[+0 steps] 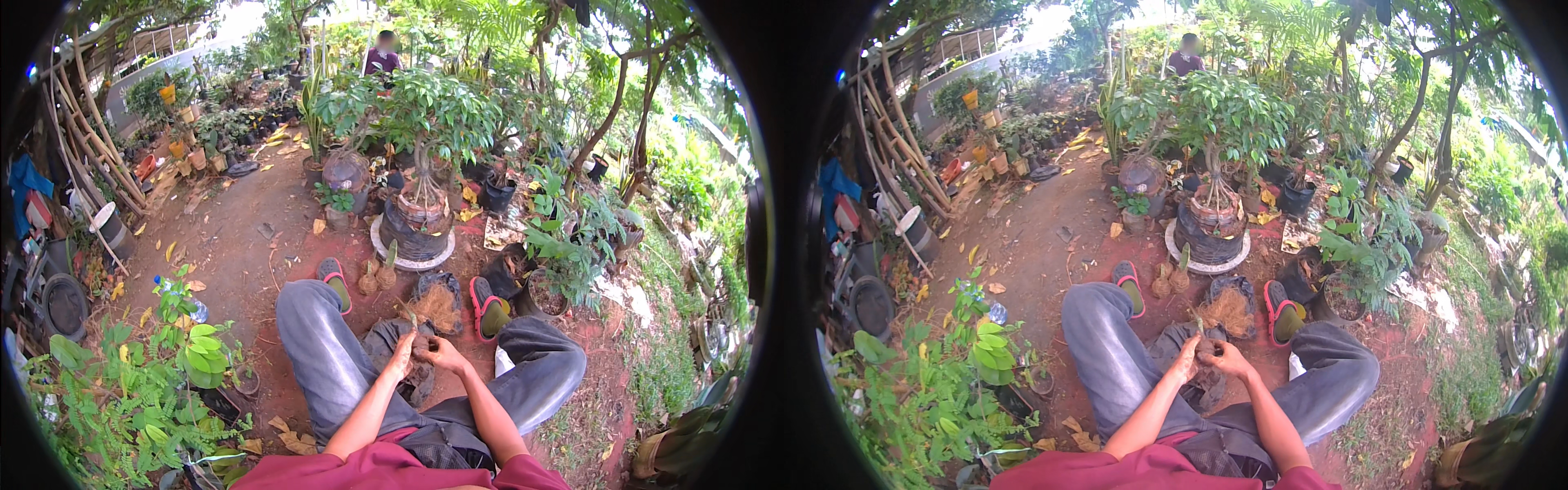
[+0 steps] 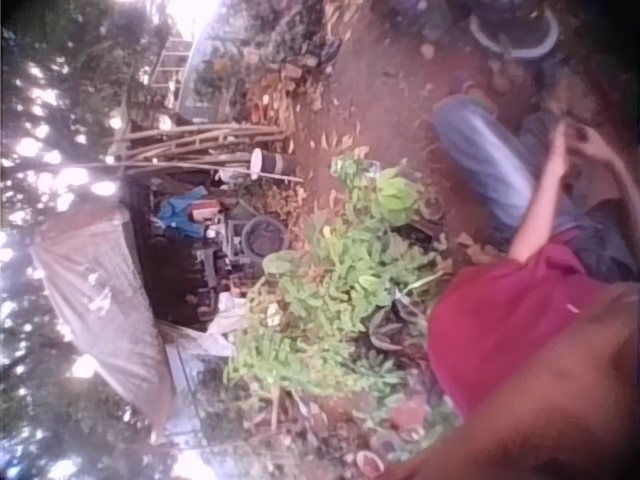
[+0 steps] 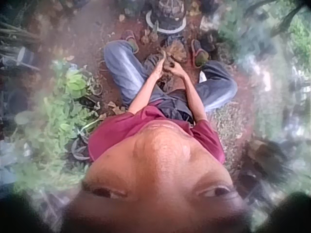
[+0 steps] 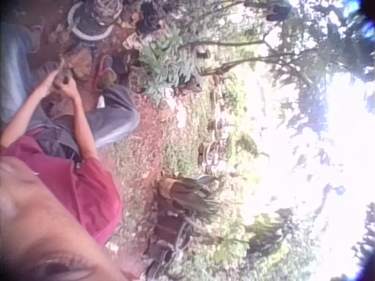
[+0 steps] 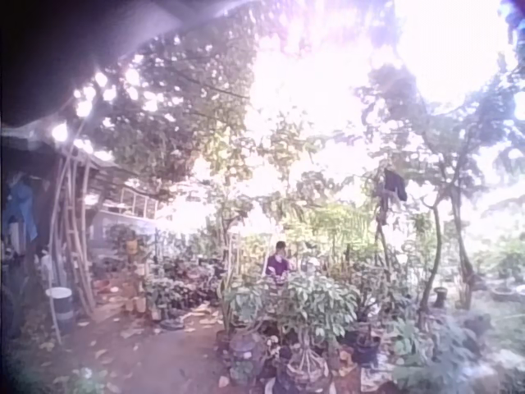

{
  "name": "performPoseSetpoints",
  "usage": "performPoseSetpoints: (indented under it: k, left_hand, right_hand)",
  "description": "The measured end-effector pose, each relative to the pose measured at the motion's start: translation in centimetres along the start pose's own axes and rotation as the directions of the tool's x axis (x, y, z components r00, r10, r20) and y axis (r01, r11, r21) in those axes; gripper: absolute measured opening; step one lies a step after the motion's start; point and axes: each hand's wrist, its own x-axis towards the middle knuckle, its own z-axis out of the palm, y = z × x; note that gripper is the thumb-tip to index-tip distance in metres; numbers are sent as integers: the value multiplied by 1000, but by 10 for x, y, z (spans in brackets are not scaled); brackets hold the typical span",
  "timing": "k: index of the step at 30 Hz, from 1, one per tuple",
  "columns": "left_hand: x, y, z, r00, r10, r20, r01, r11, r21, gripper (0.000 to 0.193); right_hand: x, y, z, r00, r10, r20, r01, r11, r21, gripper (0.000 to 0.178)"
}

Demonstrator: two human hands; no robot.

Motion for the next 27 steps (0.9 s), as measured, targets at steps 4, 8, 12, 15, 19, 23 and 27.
performPoseSetpoints:
  k: [4, 8, 12, 15, 19, 23, 27]
  left_hand:
    - [2, -1, 0, 995, -59, 75, 65, 995, -81, 53]
    - [-5, 2, 8, 993, -100, 62, 98, 994, 43, 66]
    - [-7, 8, 11, 988, 17, -152, 1, 993, 117, 81]
    - [-5, 13, 6, 980, 32, -197, -10, 994, 110, 80]
    - [-6, 9, 5, 986, 40, -164, -19, 992, 126, 79]
    - [-5, 7, 6, 990, 26, -140, -2, 986, 164, 80]
    - [-5, 7, 5, 991, 28, -130, -6, 986, 164, 81]
  right_hand:
    - [2, -1, -4, 995, 89, -39, -80, 980, 182, 47]
    - [1, -3, -8, 959, 279, -54, -226, 864, 450, 44]
    - [3, -3, -17, 935, 353, 39, -240, 547, 802, 41]
    - [3, 1, -24, 946, 323, 29, -161, 390, 907, 40]
    - [7, 7, -27, 890, 455, -31, -186, 426, 885, 34]
    - [9, 11, -25, 908, 410, -85, -140, 489, 861, 26]
    - [9, 15, -24, 890, 428, -156, -100, 516, 851, 22]
